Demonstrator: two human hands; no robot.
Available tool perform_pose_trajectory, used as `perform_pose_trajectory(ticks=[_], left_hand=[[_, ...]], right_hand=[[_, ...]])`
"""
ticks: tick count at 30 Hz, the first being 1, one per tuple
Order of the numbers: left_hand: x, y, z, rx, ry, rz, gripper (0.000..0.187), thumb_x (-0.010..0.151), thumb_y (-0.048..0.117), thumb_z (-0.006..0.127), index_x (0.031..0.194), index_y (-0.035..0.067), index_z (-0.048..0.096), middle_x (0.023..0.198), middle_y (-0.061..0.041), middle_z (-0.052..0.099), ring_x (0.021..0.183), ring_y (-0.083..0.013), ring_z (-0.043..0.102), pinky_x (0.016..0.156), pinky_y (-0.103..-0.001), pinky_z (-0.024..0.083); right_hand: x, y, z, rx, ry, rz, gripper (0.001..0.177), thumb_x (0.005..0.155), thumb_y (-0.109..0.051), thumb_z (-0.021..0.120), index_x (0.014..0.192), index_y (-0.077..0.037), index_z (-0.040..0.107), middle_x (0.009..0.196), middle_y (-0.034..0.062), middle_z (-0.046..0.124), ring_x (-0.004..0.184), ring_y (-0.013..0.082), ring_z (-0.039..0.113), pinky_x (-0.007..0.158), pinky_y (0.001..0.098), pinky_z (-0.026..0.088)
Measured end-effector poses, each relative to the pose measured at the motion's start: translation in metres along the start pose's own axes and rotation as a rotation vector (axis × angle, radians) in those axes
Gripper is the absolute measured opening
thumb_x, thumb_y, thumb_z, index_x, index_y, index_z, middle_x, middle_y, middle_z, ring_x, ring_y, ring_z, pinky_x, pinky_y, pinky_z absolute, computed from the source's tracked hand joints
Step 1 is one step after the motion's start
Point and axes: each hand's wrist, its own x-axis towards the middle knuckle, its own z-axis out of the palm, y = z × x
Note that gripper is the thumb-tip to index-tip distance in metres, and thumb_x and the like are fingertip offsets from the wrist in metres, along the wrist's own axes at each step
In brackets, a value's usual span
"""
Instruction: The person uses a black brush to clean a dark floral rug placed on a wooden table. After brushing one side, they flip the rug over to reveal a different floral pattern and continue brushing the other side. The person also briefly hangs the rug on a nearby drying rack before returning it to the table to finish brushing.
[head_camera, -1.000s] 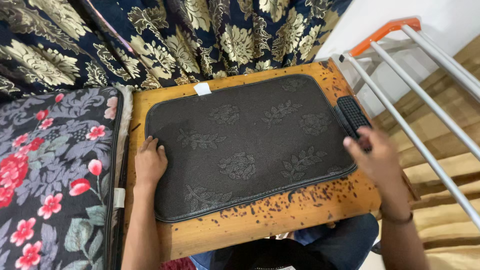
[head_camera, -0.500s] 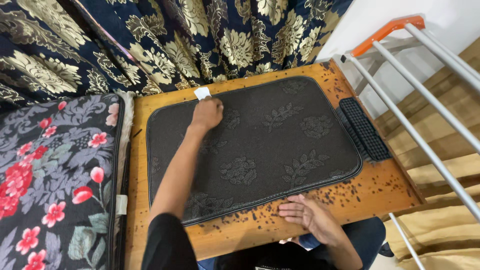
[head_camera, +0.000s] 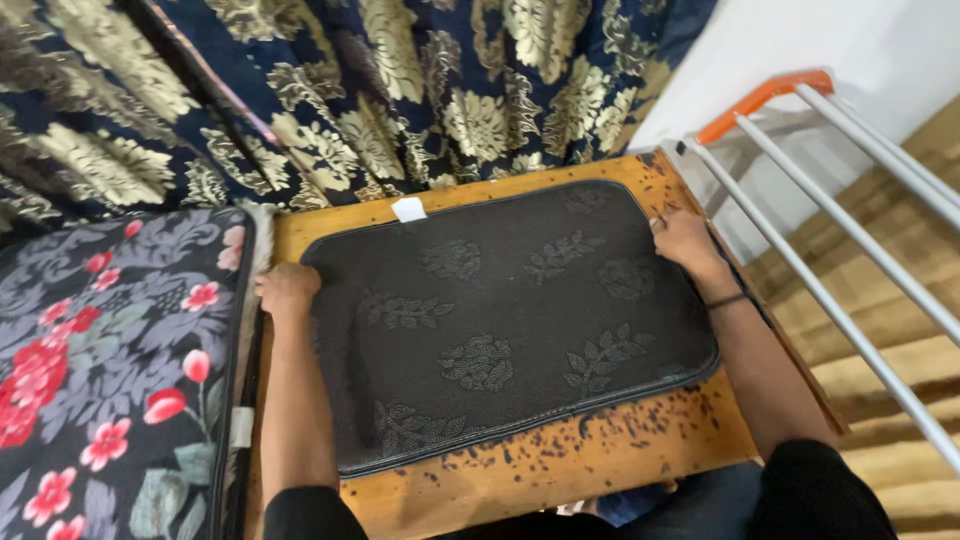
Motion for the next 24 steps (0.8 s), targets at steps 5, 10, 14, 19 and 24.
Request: perform_pose_trajectory(ticks=[5,10,14,19,24], left_hand=[[-0.012,-0.03,0.0,-0.14,0.008,0.116,0.036,0.086,0.021,0.059,0.102,-0.008,0.075,0.108,-0.035,0.069,0.107,-0.048,0.067,0.093,-0.052,0.054],[-0.018,-0.03,-0.012,-0.255,0.219,0.23,0.042,0.092,0.031,0.064,0.089,-0.01,0.074,0.095,-0.035,0.069,0.097,-0.0489,0.07,0.089,-0.053,0.055],[-0.02,-0.021,-0.065,-0.466,0.42,0.433,0.039,0.093,0.028,0.071,0.086,-0.01,0.073,0.087,-0.034,0.069,0.09,-0.0471,0.071,0.081,-0.05,0.055],[-0.076,0.012,-0.21,-0.74,0.519,0.513,0.027,0.097,0.016,0.069,0.089,-0.009,0.072,0.07,-0.015,0.067,0.067,-0.0144,0.059,0.064,-0.035,0.048],[-0.107,0.023,-0.282,-1.053,0.548,0.636,0.016,0.106,0.008,0.065,0.098,-0.005,0.07,0.082,0.002,0.064,0.075,-0.006,0.053,0.067,-0.025,0.045]], right_hand=[[0.038,-0.029,0.013,-0.258,0.067,-0.17,0.038,0.096,-0.033,0.062,0.096,0.002,0.075,0.097,0.0283,0.072,0.097,0.0438,0.069,0.087,0.0501,0.054],[0.036,-0.022,-0.006,-0.151,0.065,-0.088,0.045,0.094,-0.041,0.069,0.099,0.004,0.077,0.1,0.0287,0.072,0.097,0.0444,0.068,0.084,0.0509,0.053],[0.033,0.016,-0.049,0.419,-0.069,0.223,0.046,0.101,-0.039,0.072,0.11,0.006,0.075,0.083,0.0141,0.061,0.071,0.027,0.053,0.063,0.0463,0.042],[-0.002,0.013,-0.155,0.665,0.111,-0.021,0.028,0.102,-0.029,0.076,0.111,-0.004,0.072,0.078,-0.0008,0.058,0.062,0.0088,0.048,0.051,0.0295,0.034],[-0.051,-0.024,-0.216,0.984,0.268,-0.099,0.018,0.106,-0.016,0.068,0.116,-0.001,0.067,0.077,-0.0021,0.056,0.056,0.0062,0.047,0.047,0.0246,0.031]])
